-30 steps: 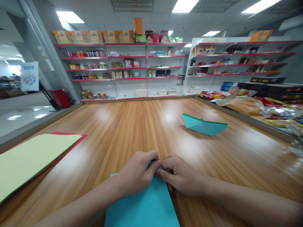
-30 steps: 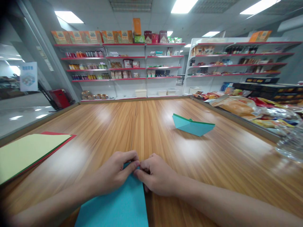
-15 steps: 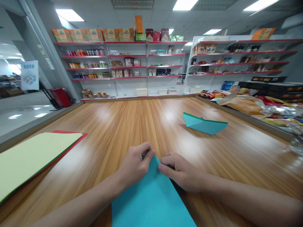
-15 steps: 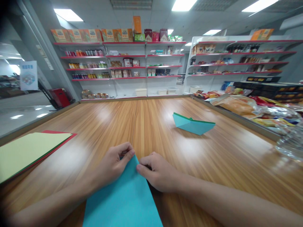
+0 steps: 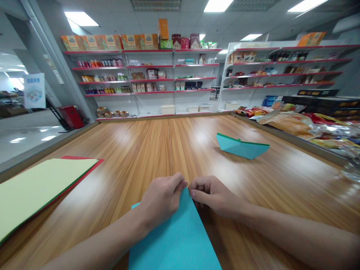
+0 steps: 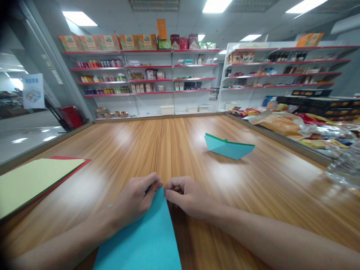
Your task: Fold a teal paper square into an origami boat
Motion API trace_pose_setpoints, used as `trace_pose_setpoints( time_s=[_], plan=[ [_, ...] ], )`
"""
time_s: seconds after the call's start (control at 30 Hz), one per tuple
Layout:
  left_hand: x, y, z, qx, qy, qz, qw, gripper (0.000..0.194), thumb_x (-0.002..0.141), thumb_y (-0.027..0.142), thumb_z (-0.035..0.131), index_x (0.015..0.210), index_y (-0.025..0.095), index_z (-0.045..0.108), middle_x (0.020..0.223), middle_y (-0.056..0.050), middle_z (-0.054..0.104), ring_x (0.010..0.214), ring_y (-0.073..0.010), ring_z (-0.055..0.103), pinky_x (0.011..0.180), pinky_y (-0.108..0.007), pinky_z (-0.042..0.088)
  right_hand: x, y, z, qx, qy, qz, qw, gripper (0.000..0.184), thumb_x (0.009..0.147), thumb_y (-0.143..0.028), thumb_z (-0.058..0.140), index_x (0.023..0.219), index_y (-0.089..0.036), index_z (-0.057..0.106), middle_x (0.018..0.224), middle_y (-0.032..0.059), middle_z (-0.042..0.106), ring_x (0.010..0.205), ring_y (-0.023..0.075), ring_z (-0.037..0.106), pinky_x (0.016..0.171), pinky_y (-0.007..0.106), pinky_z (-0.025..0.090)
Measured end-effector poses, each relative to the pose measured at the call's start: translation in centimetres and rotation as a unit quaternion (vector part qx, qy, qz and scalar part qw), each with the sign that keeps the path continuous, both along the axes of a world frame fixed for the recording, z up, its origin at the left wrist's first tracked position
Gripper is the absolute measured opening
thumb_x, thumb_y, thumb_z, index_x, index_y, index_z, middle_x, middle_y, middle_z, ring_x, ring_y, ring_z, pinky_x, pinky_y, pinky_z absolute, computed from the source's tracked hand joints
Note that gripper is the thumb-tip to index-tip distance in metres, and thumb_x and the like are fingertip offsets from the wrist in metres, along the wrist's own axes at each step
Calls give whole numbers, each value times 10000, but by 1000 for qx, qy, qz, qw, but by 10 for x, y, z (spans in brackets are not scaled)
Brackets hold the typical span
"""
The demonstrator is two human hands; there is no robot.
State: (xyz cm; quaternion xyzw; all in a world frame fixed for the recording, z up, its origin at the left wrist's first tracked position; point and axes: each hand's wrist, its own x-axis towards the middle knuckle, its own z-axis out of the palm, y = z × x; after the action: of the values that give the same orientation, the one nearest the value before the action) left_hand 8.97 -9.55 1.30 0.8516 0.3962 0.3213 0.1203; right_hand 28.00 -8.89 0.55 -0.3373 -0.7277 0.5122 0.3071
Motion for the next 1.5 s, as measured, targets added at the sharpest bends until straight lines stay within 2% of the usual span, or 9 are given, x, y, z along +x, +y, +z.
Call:
trace_pose_setpoints(
  time_s=[0.2, 0.37, 0.57, 0.77, 0.9, 1.03, 1.3, 1.5],
  plan=[
    [-1, 0, -4, 46, 22, 9, 999, 216, 953, 219, 372, 757, 193, 460, 621, 15, 525, 543, -131, 511, 520, -242, 310, -1, -2, 5, -35, -4, -3, 999, 214, 815, -295, 559, 659, -148, 556, 569, -4, 596, 482, 83, 486, 456, 195, 329],
    [-5, 0, -5, 67, 9, 24, 997, 203, 958, 222, 371, 779, 196, 462, 619, 20, 528, 530, -127, 503, 512, -240, 307, -3, -4, 6, -48, 3, -1, 999, 117, 769, -219, 563, 676, -148, 557, 558, -13, 599, 481, 85, 503, 457, 191, 339],
    [-6, 1, -6, 67, -9, 11, 998, 193, 960, 210, 372, 790, 195, 462, 632, 22, 523, 533, -118, 490, 521, -234, 312, 0, -3, 5, -64, 19, 21, 998, 66, 751, -197, 575, 713, -143, 567, 597, -12, 600, 530, 93, 529, 504, 204, 369],
    [-8, 3, -9, 76, -20, 4, 997, 193, 961, 209, 382, 788, 193, 466, 635, 21, 527, 536, -113, 485, 527, -234, 315, 3, 0, 4, -49, 25, 40, 998, 95, 754, -214, 630, 736, -129, 593, 648, -19, 570, 578, 87, 502, 541, 210, 359],
    [-9, 3, -8, 79, -18, 5, 997, 197, 962, 206, 377, 793, 192, 478, 638, 18, 536, 541, -113, 500, 526, -233, 325, 4, 0, 5, -76, 26, 53, 995, 110, 758, -223, 641, 786, -121, 611, 713, 14, 629, 631, 105, 554, 578, 221, 390],
    [-11, 2, -7, 86, -17, 11, 996, 202, 963, 216, 377, 799, 192, 493, 644, 12, 557, 541, -117, 522, 521, -231, 340, 5, 0, 6, -91, 19, 54, 994, 114, 753, -229, 654, 788, -127, 617, 701, 5, 637, 613, 97, 558, 554, 207, 381],
    [-15, 5, -5, 110, -48, 57, 991, 190, 952, 200, 400, 803, 186, 517, 652, 12, 573, 551, -116, 553, 535, -222, 382, 3, -1, 8, -109, 19, 52, 993, 162, 729, -258, 690, 785, -128, 611, 676, 2, 639, 578, 89, 544, 523, 200, 363],
    [-21, 11, -3, 117, -76, 124, 982, 211, 944, 234, 422, 765, 182, 522, 569, 34, 505, 502, -118, 516, 507, -228, 354, 6, 1, 6, -125, 53, 73, 988, 192, 744, -271, 697, 821, -118, 609, 738, 24, 664, 627, 97, 574, 571, 210, 397]
  ],
)
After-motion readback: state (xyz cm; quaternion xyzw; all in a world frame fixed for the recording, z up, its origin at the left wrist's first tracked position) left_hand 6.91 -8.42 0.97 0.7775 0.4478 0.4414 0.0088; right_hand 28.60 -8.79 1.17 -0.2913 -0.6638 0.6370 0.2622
